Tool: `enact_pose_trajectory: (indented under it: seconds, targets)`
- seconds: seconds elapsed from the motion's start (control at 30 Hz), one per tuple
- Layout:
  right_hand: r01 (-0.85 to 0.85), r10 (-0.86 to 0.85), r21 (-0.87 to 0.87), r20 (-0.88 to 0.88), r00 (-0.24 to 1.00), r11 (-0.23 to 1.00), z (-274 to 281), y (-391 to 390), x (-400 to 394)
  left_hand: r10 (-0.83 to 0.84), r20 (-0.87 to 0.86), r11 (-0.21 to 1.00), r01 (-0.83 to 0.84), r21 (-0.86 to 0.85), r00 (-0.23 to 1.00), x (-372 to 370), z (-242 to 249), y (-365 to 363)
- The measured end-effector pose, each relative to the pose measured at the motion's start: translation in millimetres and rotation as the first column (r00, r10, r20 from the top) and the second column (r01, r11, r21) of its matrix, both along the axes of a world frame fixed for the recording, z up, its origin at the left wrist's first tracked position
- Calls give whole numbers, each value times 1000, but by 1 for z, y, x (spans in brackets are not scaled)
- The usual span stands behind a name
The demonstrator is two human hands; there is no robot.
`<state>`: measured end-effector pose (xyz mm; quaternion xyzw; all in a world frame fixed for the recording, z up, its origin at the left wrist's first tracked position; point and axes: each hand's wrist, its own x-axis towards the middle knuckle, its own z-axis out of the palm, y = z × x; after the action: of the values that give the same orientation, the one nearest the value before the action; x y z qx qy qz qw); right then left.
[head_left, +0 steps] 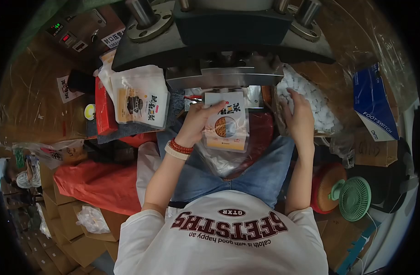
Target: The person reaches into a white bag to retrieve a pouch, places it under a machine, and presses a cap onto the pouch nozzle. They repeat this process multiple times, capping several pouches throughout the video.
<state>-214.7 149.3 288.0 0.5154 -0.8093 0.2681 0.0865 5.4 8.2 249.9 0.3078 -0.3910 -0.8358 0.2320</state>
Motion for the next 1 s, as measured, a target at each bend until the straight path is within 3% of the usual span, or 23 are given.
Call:
enact_pose_trajectory:
  seconds: [0.1, 0.17, 0.23, 0.27, 0.3, 0.33, 0.4, 0.43, 0.47, 0.5, 0.53, 0.57, 0.6, 0.63, 0.67, 0.77, 0.93, 1.0]
  targets:
    - [-26, 26, 152, 1, 1000, 988, -19, -6, -7, 9, -1, 1000, -9, 11, 1000, -3, -2, -2]
    - [-64, 62, 110, 20, 998, 992, -21, -3, -15, 14, 15, 1000, -15, 25, 1000, 5, 0, -2]
    - [-108, 106, 58, 25, 994, 992, -17, -6, -16, -92, 481, 931, 246, -269, 872, 25, 21, -7]
    - [-75, 83, -74, 102, 991, 994, -12, -4, -13, 165, 475, 844, 126, -522, 864, 40, 23, -4]
    - [-28, 65, -197, 188, 980, 980, -11, 0, -9, 401, 405, 678, 31, -735, 822, 59, 25, 1]
    - [-29, 67, -194, 192, 979, 981, -12, 5, -4, 706, 374, 258, 275, -926, 601, 77, 33, 2]
    - [54, 181, -357, 590, 787, 933, -15, 12, 12, 909, 136, -139, 592, -794, 395, 116, 26, -6]
    - [50, 183, -354, 595, 782, 934, -14, 12, 24, 844, 321, -87, 700, -709, 431, 141, 1, -13]
    - [10, 321, -443, 665, 674, 897, -9, 11, 39, 753, 497, -58, 795, -604, 432, 155, -12, -14]
    - [-9, 453, -538, 701, 551, 843, -2, 8, 50, 764, 422, -141, 765, -629, 488, 157, -7, -7]
    - [-67, 503, -547, 705, 500, 834, 7, 10, 58, 761, 422, -149, 766, -625, 492, 161, -6, -7]
    - [-60, 495, -542, 710, 500, 838, 16, 13, 67, 689, 421, -69, 632, -772, 590, 167, -7, -6]
    - [-169, 587, -588, 652, 479, 791, 24, 13, 76, 621, 388, 33, 473, -881, 681, 170, -8, -5]
    - [-278, 676, -628, 586, 446, 727, 29, 11, 83, 687, 274, 36, 345, -938, 674, 154, 5, 2]
    - [-430, 760, -657, 364, 539, 620, 31, 4, 87, 688, 269, 33, 342, -939, 673, 146, 14, 9]
    - [-505, 731, -578, 260, 630, 641, 35, -8, 116, 633, 136, -10, 184, -983, 762, 120, 27, 29]
    - [-610, 803, -542, 243, 545, 578, 28, -15, 119, 496, 133, -97, 207, -974, 858, 93, 62, 53]
    - [-627, 874, -614, 278, 398, 480, 38, -9, 108, 208, 163, 67, 152, -986, 964, 93, 68, 56]
